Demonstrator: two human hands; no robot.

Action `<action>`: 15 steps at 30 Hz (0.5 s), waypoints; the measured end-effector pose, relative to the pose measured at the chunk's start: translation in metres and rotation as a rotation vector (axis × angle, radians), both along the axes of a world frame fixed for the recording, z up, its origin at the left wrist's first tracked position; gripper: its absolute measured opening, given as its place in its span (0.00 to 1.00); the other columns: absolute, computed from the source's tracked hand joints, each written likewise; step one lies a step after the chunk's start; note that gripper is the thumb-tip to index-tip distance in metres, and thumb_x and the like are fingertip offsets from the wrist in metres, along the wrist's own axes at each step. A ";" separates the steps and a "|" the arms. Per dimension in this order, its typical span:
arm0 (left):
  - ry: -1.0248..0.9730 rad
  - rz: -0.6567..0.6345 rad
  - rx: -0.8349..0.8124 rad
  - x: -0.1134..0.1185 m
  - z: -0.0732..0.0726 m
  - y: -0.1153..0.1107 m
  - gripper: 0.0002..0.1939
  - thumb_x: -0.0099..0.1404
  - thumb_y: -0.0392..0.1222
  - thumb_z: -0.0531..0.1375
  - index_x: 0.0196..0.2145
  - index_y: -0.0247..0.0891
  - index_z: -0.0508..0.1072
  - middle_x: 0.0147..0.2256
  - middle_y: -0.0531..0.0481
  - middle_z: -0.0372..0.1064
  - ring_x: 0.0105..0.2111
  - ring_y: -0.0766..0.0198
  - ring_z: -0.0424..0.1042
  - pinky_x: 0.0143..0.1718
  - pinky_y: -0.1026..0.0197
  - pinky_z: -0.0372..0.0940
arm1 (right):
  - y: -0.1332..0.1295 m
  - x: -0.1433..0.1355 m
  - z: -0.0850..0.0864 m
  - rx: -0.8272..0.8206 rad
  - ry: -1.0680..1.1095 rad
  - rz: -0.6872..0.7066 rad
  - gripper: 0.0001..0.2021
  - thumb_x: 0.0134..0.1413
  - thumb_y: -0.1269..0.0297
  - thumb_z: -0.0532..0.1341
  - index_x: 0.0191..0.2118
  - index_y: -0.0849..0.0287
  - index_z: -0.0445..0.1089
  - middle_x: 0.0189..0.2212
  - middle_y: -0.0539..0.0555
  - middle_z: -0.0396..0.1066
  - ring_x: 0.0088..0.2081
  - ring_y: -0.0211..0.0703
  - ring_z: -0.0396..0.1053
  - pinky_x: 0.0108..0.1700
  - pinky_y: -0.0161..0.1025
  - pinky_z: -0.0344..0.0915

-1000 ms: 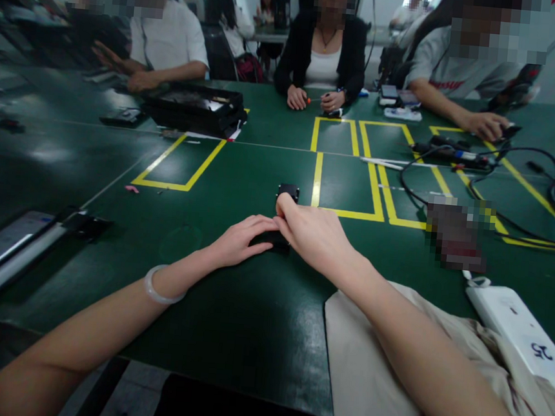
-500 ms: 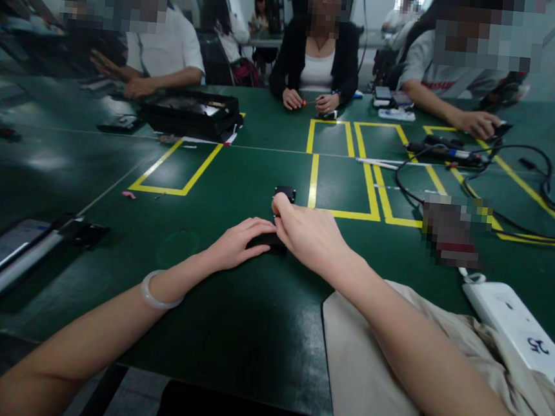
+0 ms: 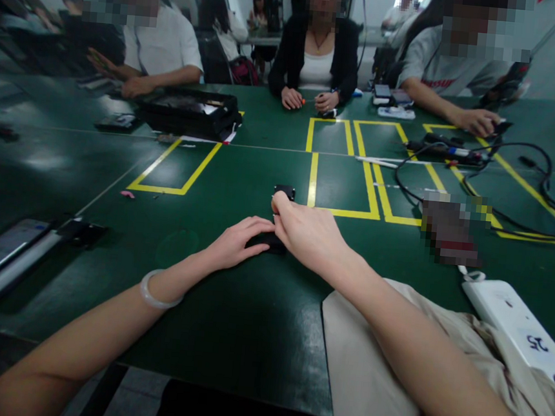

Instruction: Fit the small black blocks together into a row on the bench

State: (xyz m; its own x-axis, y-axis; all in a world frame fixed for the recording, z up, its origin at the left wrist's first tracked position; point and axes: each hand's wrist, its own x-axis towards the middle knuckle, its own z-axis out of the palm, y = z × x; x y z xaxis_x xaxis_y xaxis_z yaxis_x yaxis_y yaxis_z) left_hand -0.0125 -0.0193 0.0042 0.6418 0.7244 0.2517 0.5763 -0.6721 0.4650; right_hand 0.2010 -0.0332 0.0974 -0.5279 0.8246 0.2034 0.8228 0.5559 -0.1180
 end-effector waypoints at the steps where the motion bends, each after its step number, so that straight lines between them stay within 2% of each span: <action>1: -0.001 0.001 0.001 0.000 0.000 0.000 0.20 0.68 0.41 0.56 0.57 0.44 0.63 0.54 0.47 0.64 0.53 0.57 0.64 0.54 0.51 0.63 | 0.000 0.000 0.000 -0.005 0.004 0.004 0.11 0.65 0.60 0.46 0.45 0.58 0.60 0.31 0.52 0.74 0.28 0.41 0.69 0.26 0.35 0.45; 4: 0.003 0.001 -0.003 0.000 -0.001 0.000 0.20 0.68 0.41 0.56 0.57 0.45 0.63 0.54 0.47 0.64 0.53 0.56 0.64 0.54 0.50 0.63 | 0.000 0.000 0.001 -0.027 -0.019 -0.002 0.12 0.66 0.57 0.47 0.43 0.57 0.61 0.29 0.52 0.73 0.27 0.41 0.69 0.26 0.35 0.45; 11: -0.002 -0.002 0.001 0.000 -0.001 0.000 0.20 0.68 0.40 0.56 0.57 0.45 0.63 0.54 0.47 0.64 0.53 0.57 0.64 0.55 0.51 0.62 | -0.001 -0.001 0.001 -0.026 0.003 0.006 0.11 0.65 0.62 0.46 0.46 0.58 0.60 0.30 0.52 0.73 0.27 0.40 0.68 0.26 0.36 0.44; 15: 0.010 0.001 0.008 0.000 -0.001 0.001 0.20 0.68 0.41 0.56 0.57 0.44 0.63 0.54 0.47 0.64 0.53 0.57 0.64 0.54 0.51 0.62 | -0.001 0.000 0.001 -0.028 0.009 0.019 0.12 0.66 0.57 0.46 0.43 0.58 0.61 0.29 0.52 0.73 0.28 0.41 0.69 0.25 0.36 0.43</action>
State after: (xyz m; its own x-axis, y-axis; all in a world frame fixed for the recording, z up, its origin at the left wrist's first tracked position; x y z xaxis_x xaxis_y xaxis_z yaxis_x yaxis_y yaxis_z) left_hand -0.0127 -0.0184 0.0028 0.6439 0.7229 0.2506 0.5815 -0.6753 0.4538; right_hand 0.2006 -0.0339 0.0987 -0.5415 0.8200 0.1854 0.8111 0.5676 -0.1415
